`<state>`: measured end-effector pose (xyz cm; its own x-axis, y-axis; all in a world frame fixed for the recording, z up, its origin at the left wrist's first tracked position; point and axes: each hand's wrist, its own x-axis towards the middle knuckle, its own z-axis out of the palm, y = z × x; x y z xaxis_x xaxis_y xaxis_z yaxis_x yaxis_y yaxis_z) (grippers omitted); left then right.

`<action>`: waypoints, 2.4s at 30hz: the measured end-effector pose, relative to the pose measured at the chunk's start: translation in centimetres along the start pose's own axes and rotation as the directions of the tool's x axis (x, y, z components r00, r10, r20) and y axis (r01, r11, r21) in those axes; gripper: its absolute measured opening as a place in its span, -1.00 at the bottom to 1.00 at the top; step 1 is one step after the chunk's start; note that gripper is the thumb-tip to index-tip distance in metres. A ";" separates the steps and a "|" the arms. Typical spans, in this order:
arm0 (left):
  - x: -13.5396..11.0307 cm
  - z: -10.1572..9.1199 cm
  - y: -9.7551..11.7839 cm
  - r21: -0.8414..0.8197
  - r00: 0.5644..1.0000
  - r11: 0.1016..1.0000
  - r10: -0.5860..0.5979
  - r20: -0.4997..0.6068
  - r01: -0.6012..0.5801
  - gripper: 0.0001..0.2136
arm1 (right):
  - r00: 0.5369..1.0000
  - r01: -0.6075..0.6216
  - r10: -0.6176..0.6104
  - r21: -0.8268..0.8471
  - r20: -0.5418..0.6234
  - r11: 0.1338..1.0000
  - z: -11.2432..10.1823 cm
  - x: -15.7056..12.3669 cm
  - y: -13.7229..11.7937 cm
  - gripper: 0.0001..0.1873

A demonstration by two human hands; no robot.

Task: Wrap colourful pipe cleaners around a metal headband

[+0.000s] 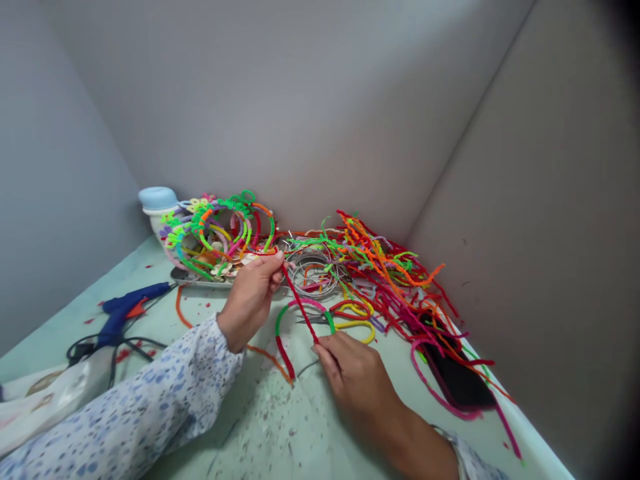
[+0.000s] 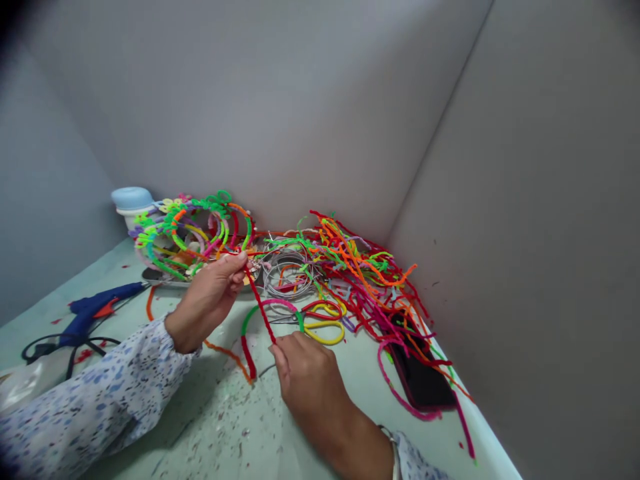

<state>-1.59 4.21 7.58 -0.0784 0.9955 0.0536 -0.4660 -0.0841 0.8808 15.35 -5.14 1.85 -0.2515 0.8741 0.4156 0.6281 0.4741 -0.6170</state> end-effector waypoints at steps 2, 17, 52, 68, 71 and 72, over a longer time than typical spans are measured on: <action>0.2 -0.1 0.1 -0.012 1.000 1.000 -0.005 -0.009 0.005 -0.84 | 0.991 -0.117 0.106 0.137 0.083 0.984 -0.2 0.2 0.0 -0.73; 1.1 -0.7 1.5 -0.071 0.992 0.994 0.069 -0.103 -0.077 -0.89 | 0.766 -0.611 0.314 0.483 0.561 0.627 -2.4 0.9 0.2 -0.74; -3.5 0.6 -3.5 0.377 0.795 0.858 -0.485 0.365 0.350 -0.73 | 0.918 -0.377 0.299 0.806 0.260 0.455 -2.1 10.9 2.4 -0.68; -3.9 0.6 -4.8 0.331 0.757 0.818 -0.567 0.325 0.471 -0.70 | 0.885 -0.217 0.465 0.859 -0.027 0.463 -5.8 11.8 4.0 -0.70; -4.0 0.5 -5.0 0.345 0.764 0.825 -0.554 0.333 0.448 -0.72 | 0.874 -0.202 0.482 0.862 -0.055 0.466 -6.2 11.8 3.9 -0.70; -4.0 0.5 -5.0 0.343 0.762 0.827 -0.552 0.339 0.446 -0.72 | 0.872 -0.201 0.487 0.862 -0.058 0.465 -6.3 11.8 3.9 -0.70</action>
<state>1.54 0.65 3.19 0.4962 0.8199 -0.2855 -0.1183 0.3896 0.9133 19.48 6.38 8.50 0.1294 0.9864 0.1012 -0.2924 0.1355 -0.9466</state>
